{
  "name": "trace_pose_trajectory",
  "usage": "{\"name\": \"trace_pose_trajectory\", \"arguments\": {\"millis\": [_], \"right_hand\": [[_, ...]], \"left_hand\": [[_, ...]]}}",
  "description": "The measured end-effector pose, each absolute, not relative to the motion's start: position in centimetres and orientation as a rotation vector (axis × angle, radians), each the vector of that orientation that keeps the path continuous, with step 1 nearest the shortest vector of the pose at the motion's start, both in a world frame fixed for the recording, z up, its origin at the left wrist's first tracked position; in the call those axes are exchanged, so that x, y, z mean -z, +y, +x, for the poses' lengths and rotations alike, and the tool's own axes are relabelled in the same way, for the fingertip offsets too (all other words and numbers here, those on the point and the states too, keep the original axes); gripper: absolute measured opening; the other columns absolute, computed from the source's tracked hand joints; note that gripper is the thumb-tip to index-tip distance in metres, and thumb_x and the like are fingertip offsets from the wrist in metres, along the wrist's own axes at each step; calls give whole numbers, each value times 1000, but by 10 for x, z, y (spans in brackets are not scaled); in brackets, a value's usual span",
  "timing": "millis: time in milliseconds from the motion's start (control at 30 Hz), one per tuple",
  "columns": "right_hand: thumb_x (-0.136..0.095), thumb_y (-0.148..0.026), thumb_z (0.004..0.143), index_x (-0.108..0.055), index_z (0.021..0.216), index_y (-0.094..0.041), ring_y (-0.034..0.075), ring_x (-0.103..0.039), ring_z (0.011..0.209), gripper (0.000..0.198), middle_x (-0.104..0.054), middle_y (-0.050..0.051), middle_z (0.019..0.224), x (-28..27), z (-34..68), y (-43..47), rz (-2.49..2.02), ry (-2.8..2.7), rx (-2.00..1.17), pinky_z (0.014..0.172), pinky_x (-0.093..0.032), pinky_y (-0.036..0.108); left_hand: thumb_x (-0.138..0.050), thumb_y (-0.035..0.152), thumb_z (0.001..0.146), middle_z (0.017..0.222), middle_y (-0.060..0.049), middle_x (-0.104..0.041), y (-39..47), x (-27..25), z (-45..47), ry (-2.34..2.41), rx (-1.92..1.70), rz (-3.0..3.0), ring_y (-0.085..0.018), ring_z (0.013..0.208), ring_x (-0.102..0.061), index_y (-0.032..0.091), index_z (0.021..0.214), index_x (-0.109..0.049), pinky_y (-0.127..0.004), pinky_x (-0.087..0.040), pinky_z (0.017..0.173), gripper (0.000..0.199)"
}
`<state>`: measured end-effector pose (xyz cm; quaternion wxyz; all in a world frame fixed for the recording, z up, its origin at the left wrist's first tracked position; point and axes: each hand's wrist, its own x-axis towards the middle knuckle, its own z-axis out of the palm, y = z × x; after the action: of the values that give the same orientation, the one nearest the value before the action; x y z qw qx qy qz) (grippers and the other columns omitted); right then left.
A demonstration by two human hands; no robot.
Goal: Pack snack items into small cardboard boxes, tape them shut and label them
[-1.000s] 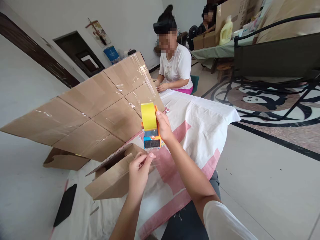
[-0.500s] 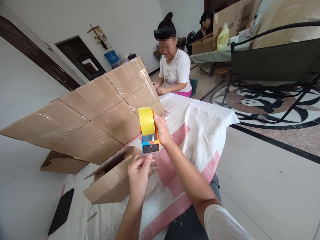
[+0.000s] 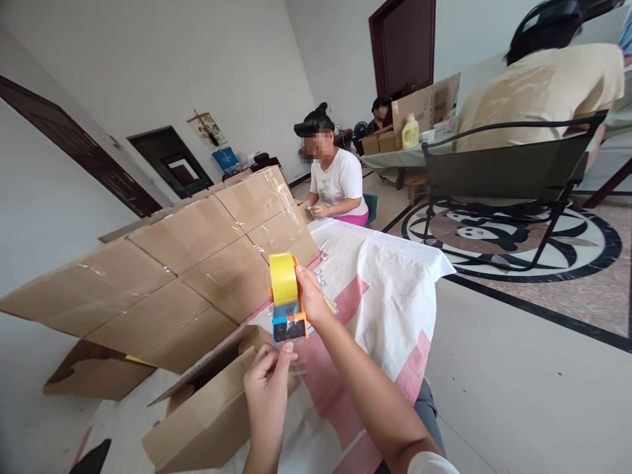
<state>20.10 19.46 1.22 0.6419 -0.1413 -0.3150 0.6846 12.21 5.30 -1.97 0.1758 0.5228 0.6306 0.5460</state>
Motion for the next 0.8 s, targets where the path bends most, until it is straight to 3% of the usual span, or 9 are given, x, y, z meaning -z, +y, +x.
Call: {"name": "trace_pose_trajectory", "arguments": {"millis": [100, 333, 533, 800], "right_hand": [[-71, -60, 80, -63, 78, -21, 18, -66, 60, 40, -66, -2, 62, -11, 199, 194, -311, -698, -1543, 56, -51, 28], [-72, -60, 78, -67, 85, -19, 23, -71, 71, 42, -69, 1, 65, -17, 197, 187, -220, -724, -1670, 62, -54, 31], [-71, -61, 78, -68, 91, -17, 24, -71, 74, 46, -70, 2, 67, -23, 197, 183, -233, -737, -1703, 67, -55, 33], [-70, -64, 76, -64, 89, -19, 23, -69, 64, 47, -68, 0, 63, -27, 195, 176, -283, -710, -1775, 60, -54, 33]], "left_hand": [[-65, 55, 85, 63, 0, -52, 49, 19, 123, 1802, -1552, 1490, -14, 64, -56, 20, 63, -73, -25, -44, 61, 42], [-65, 51, 87, 63, 1, -53, 42, 19, 121, 1875, -1575, 1591, -13, 63, -54, 20, 62, -73, -24, -42, 61, 41], [-66, 46, 87, 58, 3, -44, 40, 15, 121, 1889, -1656, 1691, -10, 54, -46, 18, 51, -60, -22, -38, 53, 45], [-67, 41, 87, 58, 4, -42, 39, 18, 120, 1893, -1664, 1702, -9, 53, -44, 18, 51, -56, -21, -38, 53, 44]]}}
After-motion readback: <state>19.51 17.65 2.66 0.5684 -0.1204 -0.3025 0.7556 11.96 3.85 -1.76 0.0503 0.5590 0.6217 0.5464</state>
